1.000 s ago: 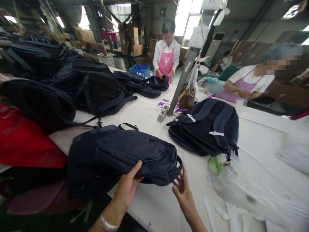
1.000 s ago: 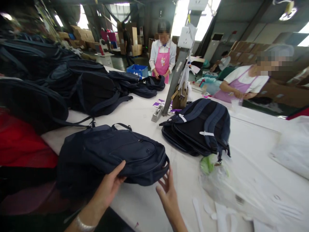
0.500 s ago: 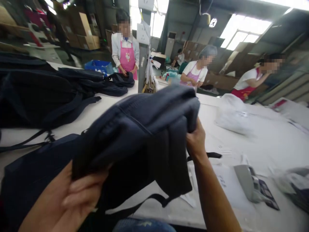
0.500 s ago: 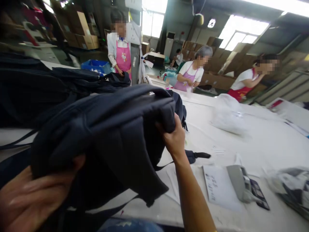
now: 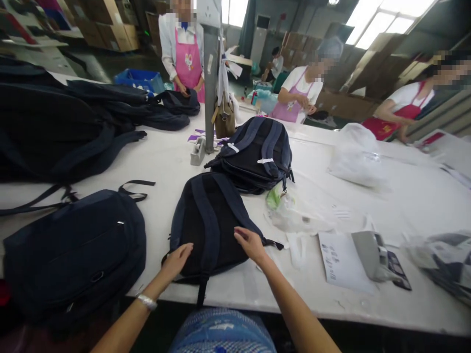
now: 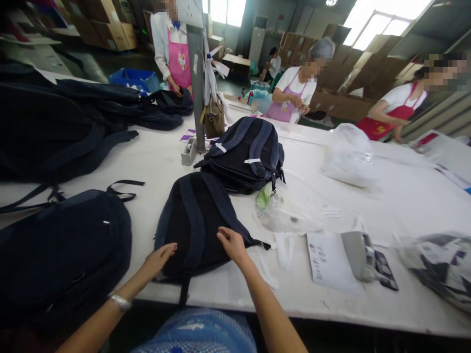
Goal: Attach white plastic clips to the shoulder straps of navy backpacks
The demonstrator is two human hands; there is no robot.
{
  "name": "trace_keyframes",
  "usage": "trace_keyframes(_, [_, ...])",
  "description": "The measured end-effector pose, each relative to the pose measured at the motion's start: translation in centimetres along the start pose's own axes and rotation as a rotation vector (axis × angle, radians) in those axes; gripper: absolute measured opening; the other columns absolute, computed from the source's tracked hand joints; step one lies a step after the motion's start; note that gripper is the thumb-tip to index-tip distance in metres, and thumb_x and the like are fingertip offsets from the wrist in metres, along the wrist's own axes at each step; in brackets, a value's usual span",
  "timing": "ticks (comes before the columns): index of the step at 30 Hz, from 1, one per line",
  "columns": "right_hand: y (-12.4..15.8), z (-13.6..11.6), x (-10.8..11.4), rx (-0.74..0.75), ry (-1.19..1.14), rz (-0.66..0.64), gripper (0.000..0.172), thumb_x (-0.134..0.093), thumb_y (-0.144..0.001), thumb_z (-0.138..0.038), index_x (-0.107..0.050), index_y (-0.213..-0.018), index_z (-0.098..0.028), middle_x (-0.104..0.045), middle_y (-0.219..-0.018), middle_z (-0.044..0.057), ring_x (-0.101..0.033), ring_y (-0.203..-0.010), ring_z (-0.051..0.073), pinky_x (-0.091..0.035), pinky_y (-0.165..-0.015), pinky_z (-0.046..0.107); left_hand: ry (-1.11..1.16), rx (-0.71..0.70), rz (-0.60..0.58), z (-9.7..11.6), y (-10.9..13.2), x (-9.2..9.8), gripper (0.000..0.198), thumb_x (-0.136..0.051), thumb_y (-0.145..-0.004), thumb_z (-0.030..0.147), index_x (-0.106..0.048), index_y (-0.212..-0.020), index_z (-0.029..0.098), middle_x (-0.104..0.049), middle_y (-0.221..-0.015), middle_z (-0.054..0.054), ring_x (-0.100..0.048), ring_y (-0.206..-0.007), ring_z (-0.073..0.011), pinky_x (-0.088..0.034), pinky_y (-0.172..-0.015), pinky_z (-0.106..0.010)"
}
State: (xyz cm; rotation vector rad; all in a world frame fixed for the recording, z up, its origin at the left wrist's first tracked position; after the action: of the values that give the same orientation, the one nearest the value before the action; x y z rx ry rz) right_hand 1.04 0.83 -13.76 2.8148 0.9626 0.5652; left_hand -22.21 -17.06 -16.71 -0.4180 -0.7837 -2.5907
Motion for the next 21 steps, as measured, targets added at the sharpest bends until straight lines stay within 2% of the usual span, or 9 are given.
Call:
trace_keyframes(3, [2.6,3.6,-4.5,-0.204,-0.185,-0.046,0.044,-0.062,-0.075,-0.051,-0.063,-0.105,-0.018,-0.069,-0.089,0.008,-0.066,-0.08,0.023,-0.056,-0.068,0.036,-0.072,-0.05,0.005,-1.2,0.9,-1.8,0.046,-0.049,-0.082,0.051,-0.065,-0.11,0.018,-0.067,-0.116,-0.011,-0.059,-0.112,-0.0277,-0.041,-0.101,-0.04])
trace_keyframes(6, [3.5,5.0,-8.0,-0.353,-0.292,-0.082,0.046,-0.068,-0.068,-0.053,-0.062,-0.094,-0.016,-0.065,-0.073,0.004,-0.066,-0.072,0.02,-0.055,-0.062,0.032,0.017,-0.025,-0.052,-0.5,1.4,-3.4,0.049,-0.061,-0.075,0.047,-0.062,-0.112,0.014,-0.07,-0.107,-0.014,-0.066,-0.099,-0.0272,-0.048,-0.091,-0.037])
trace_keyframes(8, [3.7,4.7,-9.1,-0.423,-0.33,-0.091,0.05,-0.072,-0.066,-0.053,-0.061,-0.095,-0.014,-0.064,-0.068,0.003,-0.065,-0.067,0.018,-0.054,-0.06,0.029,0.13,0.02,-0.111,0.5,1.7,-4.0,0.051,-0.069,-0.068,0.042,-0.062,-0.109,0.011,-0.071,-0.102,-0.015,-0.067,-0.094,-0.0274,-0.051,-0.085,-0.037])
trace_keyframes(10, [4.0,3.4,-9.2,-0.47,-0.37,-0.137,0.054,-0.073,-0.065,-0.053,-0.06,-0.1,-0.014,-0.065,-0.069,0.003,-0.064,-0.065,0.016,-0.053,-0.057,0.027,0.252,0.042,-0.175,2.0,2.1,-4.3,0.049,-0.07,-0.068,0.041,-0.062,-0.107,0.012,-0.071,-0.102,-0.015,-0.067,-0.093,-0.0265,-0.052,-0.078,-0.035])
trace_keyframes(13, [4.6,-0.1,-8.3,-0.429,-0.523,-0.33,0.051,-0.07,-0.07,-0.055,-0.063,-0.101,-0.015,-0.069,-0.082,0.005,-0.066,-0.071,0.015,-0.053,-0.059,0.024,0.362,-0.001,-0.227,5.2,2.9,-3.9,0.047,-0.067,-0.073,0.042,-0.061,-0.111,0.014,-0.071,-0.104,-0.013,-0.067,-0.091,-0.0244,-0.052,-0.068,-0.03])
trace_keyframes(15, [4.8,-2.8,-7.4,-0.368,-0.666,-0.436,0.046,-0.068,-0.074,-0.053,-0.065,-0.1,-0.015,-0.07,-0.088,0.006,-0.066,-0.073,0.015,-0.054,-0.062,0.024,0.376,-0.043,-0.167,7.7,3.4,-3.0,0.047,-0.065,-0.075,0.044,-0.061,-0.112,0.014,-0.07,-0.105,-0.012,-0.066,-0.092,-0.0239,-0.052,-0.067,-0.029])
trace_keyframes(16, [4.7,-4.0,-6.9,-0.357,-0.728,-0.439,0.044,-0.069,-0.074,-0.051,-0.065,-0.099,-0.015,-0.07,-0.087,0.006,-0.067,-0.071,0.014,-0.054,-0.062,0.024,0.374,-0.066,-0.096,8.8,3.7,-2.4,0.046,-0.062,-0.078,0.046,-0.062,-0.111,0.014,-0.07,-0.105,-0.012,-0.065,-0.093,-0.0236,-0.052,-0.069,-0.03])
trace_keyframes(19, [3.9,-6.5,-5.8,-0.424,-0.87,-0.325,0.038,-0.072,-0.074,-0.047,-0.064,-0.09,-0.013,-0.069,-0.078,0.005,-0.065,-0.061,0.012,-0.053,-0.053,0.021,0.317,-0.131,0.209,11.3,5.4,-0.5,0.042,-0.05,-0.085,0.051,-0.065,-0.103,0.016,-0.07,-0.098,-0.01,-0.065,-0.089,-0.0219,-0.053,-0.072,-0.031])
trace_keyframes(21, [3.3,-7.5,-5.5,-0.471,-0.941,-0.266,0.036,-0.073,-0.073,-0.045,-0.062,-0.084,-0.013,-0.069,-0.076,0.005,-0.065,-0.06,0.012,-0.053,-0.05,0.02,0.234,-0.145,0.343,11.9,7.2,0.0,0.041,-0.048,-0.085,0.052,-0.066,-0.096,0.017,-0.07,-0.087,-0.007,-0.066,-0.081,-0.0211,-0.053,-0.068,-0.031])
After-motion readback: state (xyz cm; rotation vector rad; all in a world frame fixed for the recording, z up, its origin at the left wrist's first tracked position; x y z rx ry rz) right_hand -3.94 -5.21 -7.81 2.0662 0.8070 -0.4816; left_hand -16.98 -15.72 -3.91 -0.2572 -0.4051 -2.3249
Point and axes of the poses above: each hand's wrist, its own y-axis away from the middle knuckle, its own x-axis out of the back of the hand, z = x × y, the point moved 2 cm from there along -y, towards the middle knuckle
